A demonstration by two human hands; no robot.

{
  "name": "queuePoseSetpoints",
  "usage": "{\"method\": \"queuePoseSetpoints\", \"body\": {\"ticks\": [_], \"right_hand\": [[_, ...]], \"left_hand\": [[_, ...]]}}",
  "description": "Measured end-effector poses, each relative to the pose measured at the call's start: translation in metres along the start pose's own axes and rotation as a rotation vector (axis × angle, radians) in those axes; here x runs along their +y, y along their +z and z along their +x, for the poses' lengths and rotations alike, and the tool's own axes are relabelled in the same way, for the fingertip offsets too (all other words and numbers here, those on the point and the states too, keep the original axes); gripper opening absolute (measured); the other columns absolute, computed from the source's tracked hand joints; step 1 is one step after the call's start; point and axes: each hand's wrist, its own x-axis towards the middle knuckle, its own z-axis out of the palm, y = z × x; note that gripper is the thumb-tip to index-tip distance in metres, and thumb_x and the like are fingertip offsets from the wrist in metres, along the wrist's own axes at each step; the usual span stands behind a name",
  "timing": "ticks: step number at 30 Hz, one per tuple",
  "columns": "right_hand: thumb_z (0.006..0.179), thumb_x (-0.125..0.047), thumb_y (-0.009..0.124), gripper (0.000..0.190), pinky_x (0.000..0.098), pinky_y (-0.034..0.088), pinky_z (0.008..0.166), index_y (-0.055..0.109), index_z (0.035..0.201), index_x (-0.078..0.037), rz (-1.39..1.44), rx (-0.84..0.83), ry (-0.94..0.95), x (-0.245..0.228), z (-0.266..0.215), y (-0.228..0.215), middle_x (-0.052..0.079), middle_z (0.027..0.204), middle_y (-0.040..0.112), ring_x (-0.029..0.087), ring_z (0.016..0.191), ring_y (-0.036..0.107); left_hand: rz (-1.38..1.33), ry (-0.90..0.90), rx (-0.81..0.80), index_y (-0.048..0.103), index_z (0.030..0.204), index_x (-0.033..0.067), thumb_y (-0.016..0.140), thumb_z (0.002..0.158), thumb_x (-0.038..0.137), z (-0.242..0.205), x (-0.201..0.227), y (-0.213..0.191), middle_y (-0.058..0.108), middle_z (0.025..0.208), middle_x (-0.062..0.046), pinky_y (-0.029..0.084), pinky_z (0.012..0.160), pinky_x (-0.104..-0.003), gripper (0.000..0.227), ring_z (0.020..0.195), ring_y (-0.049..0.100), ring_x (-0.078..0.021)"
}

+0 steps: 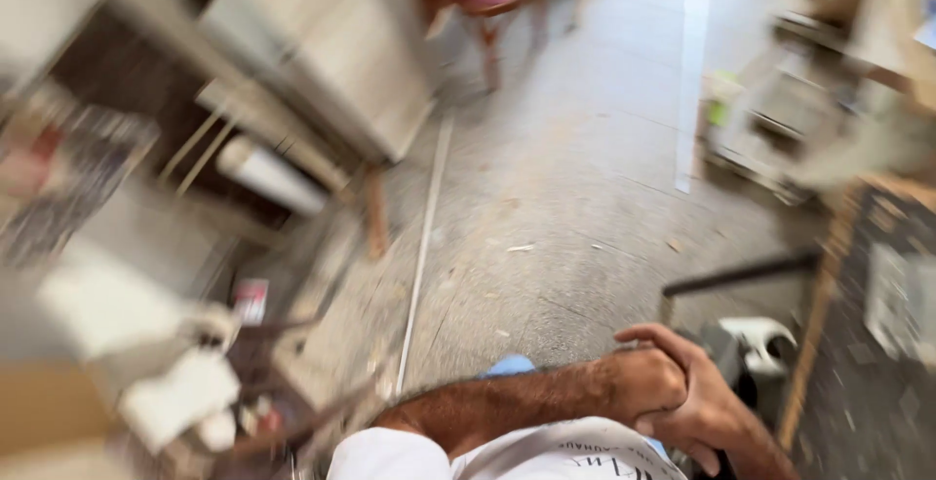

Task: Drilling holes into wooden planks and arranging them on a workbench

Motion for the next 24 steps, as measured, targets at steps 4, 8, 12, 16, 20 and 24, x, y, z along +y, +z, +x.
{"method": "queuePoseSetpoints", "body": {"ticks": [4, 8, 12, 16, 20, 24], "right_hand": [[0.030, -0.029, 0.090, 0.096, 0.0343, 0.061, 0.082, 0.074, 0.120, -0.003, 0.002, -0.160, 0.000, -0.008, 0.077, -0.005, 0.014, 0.098, 0.081, 0.022, 0.093, 0.076], [0.038, -0.053, 0.087, 0.109, 0.0343, 0.059, 0.092, 0.067, 0.128, 0.005, 0.028, -0.319, 0.006, 0.000, 0.159, -0.005, 0.011, 0.101, 0.077, 0.020, 0.091, 0.073], [0.085, -0.059, 0.048, 0.082, 0.0395, 0.060, 0.098, 0.066, 0.115, 0.015, 0.161, -0.223, -0.068, -0.024, 0.212, 0.007, 0.022, 0.106, 0.076, 0.030, 0.101, 0.075], [0.084, -0.052, 0.071, 0.077, 0.0487, 0.060, 0.080, 0.061, 0.131, 0.008, 0.159, -0.358, -0.370, 0.048, 0.295, -0.050, 0.031, 0.116, 0.068, 0.035, 0.100, 0.072], [0.091, -0.025, 0.064, 0.051, 0.0485, 0.059, 0.080, 0.062, 0.133, 0.004, 0.140, -0.323, -0.279, 0.042, 0.343, -0.090, 0.029, 0.117, 0.069, 0.035, 0.101, 0.069], [0.096, -0.011, 0.064, 0.054, 0.0370, 0.052, 0.090, 0.047, 0.147, -0.004, 0.348, -0.336, -0.221, -0.016, 0.387, -0.093, 0.014, 0.117, 0.061, 0.022, 0.105, 0.060]], "left_hand": [[0.082, 0.096, 0.393, 0.064, 0.064, 0.0015, 0.065, 0.081, 0.038, 0.006, 0.071, -0.140, 0.064, 0.064, -0.013, 0.046, 0.061, -0.043, 0.040, 0.060, 0.062, -0.0304], [0.277, -0.062, 0.782, 0.051, 0.056, 0.0038, 0.066, 0.082, 0.048, 0.015, 0.042, -0.174, 0.058, 0.060, -0.012, 0.042, 0.056, -0.043, 0.054, 0.057, 0.059, -0.0289], [0.411, -0.147, 1.225, 0.037, 0.050, 0.0081, 0.052, 0.094, 0.042, 0.049, -0.032, -0.184, 0.048, 0.048, -0.005, 0.047, 0.055, -0.036, 0.058, 0.046, 0.054, -0.0283], [0.492, -0.186, 1.526, 0.028, 0.046, 0.0111, 0.041, 0.104, 0.037, 0.101, -0.057, -0.218, 0.040, 0.039, -0.001, 0.051, 0.054, -0.030, 0.065, 0.037, 0.050, -0.0279], [0.274, -0.452, 1.416, 0.050, 0.055, 0.0114, 0.076, 0.081, 0.011, 0.132, -0.046, -0.264, 0.062, 0.062, -0.005, 0.057, 0.061, -0.031, 0.037, 0.066, 0.070, -0.0263], [0.295, -0.592, 1.287, 0.058, 0.117, -0.0052, 0.068, 0.089, 0.022, 0.156, -0.036, -0.317, 0.060, 0.121, -0.033, 0.061, 0.086, -0.055, 0.040, 0.107, 0.068, -0.0493]]}}
